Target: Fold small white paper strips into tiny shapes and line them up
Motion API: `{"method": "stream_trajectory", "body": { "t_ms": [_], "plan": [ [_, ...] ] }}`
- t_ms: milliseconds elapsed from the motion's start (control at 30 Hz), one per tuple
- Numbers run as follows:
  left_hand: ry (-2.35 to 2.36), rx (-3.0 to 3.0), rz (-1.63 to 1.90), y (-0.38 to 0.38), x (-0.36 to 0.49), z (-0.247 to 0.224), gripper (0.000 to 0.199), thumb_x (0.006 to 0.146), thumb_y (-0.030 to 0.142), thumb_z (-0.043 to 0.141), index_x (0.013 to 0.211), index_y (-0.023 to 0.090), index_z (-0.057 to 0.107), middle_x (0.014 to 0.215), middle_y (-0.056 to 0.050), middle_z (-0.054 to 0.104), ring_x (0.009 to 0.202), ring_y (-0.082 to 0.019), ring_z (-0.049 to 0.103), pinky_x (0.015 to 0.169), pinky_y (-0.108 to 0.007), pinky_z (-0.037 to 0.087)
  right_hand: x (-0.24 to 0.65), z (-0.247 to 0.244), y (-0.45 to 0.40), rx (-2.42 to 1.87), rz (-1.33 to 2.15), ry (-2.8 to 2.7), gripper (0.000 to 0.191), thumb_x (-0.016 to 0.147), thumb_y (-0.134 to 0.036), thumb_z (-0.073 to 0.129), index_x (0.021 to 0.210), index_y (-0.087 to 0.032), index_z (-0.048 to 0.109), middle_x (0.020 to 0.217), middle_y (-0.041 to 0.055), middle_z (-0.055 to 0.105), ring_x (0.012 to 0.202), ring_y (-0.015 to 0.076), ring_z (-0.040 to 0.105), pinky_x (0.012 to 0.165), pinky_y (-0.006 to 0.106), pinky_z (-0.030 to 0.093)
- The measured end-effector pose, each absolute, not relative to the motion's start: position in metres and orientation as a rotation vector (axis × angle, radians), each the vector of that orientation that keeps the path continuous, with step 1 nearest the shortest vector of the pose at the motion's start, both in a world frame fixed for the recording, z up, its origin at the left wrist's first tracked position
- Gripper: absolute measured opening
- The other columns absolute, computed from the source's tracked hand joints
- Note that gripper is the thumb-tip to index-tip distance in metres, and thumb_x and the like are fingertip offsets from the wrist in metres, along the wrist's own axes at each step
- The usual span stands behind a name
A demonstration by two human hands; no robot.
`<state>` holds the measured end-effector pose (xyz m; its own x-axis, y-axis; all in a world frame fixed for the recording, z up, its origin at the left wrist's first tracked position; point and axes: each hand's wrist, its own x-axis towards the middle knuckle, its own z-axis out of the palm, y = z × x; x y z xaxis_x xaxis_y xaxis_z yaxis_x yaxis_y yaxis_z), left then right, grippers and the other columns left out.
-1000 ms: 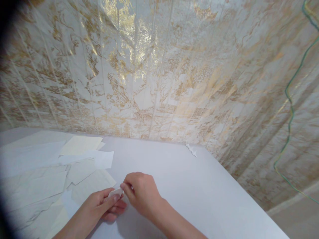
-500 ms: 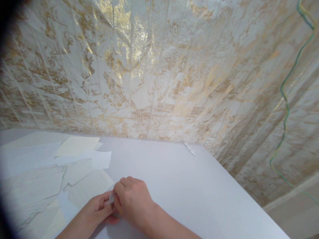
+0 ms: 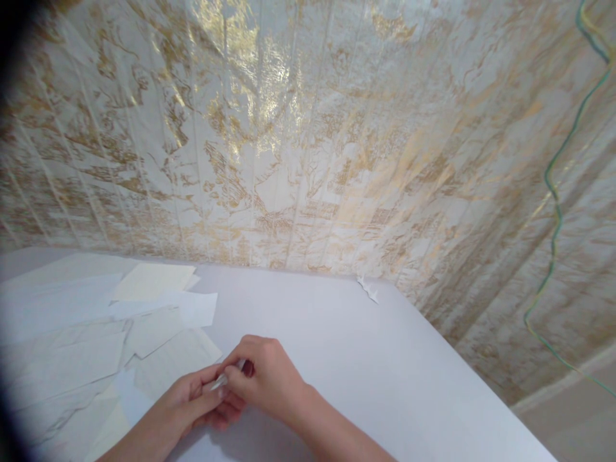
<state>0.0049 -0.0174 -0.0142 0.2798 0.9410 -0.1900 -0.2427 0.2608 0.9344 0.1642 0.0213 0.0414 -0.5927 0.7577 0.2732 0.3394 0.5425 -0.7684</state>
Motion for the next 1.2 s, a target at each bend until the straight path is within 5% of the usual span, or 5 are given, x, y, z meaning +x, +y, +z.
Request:
{"method": "stream_trajectory", "body": {
  "t_ms": [367,700,1033,1200],
  "plan": [
    [0.97,0.966,1.082,-0.017,0.004,-0.012,0.052,0.066,0.065,0.08,0.084,0.017,0.073,0.071,-0.005,0.077,0.067,-0.02,0.071,0.062,-0.027,0.054,0.163,0.032,0.025,-0.916,1.065,-1.948,0.024,0.073,-0.002,0.063,0.091,-0.016,0.074,0.073,-0.0019,0.061,0.064,0.0108,0.052,0.062,0.021,0.043],
    [0.997,0.971,1.102,-0.02,0.002,-0.018,0.051,0.077,0.065,0.071,0.095,0.018,0.072,0.084,-0.004,0.079,0.079,-0.019,0.074,0.069,-0.025,0.056,0.164,0.032,0.026,-0.977,1.065,-1.979,0.02,0.078,-0.003,0.059,0.085,-0.016,0.072,0.065,-0.0036,0.059,0.061,0.0115,0.054,0.063,0.022,0.043],
    [0.941,0.901,1.001,-0.016,0.001,-0.012,0.062,0.056,0.065,0.085,0.093,0.015,0.075,0.084,-0.011,0.081,0.077,-0.026,0.076,0.067,-0.031,0.057,0.166,0.03,0.03,-0.831,1.005,-1.968,0.037,0.069,0.006,0.051,0.075,-0.019,0.077,0.067,-0.0021,0.06,0.063,0.011,0.052,0.061,0.02,0.04],
    [0.982,0.871,1.022,-0.021,0.002,0.002,0.053,0.062,0.06,0.083,0.089,0.016,0.076,0.083,-0.011,0.08,0.08,-0.028,0.076,0.07,-0.034,0.058,0.165,0.029,0.029,-0.796,1.008,-1.965,0.037,0.069,0.006,0.051,0.076,-0.019,0.078,0.07,-0.0012,0.06,0.066,0.0114,0.054,0.063,0.02,0.042]
  ]
}}
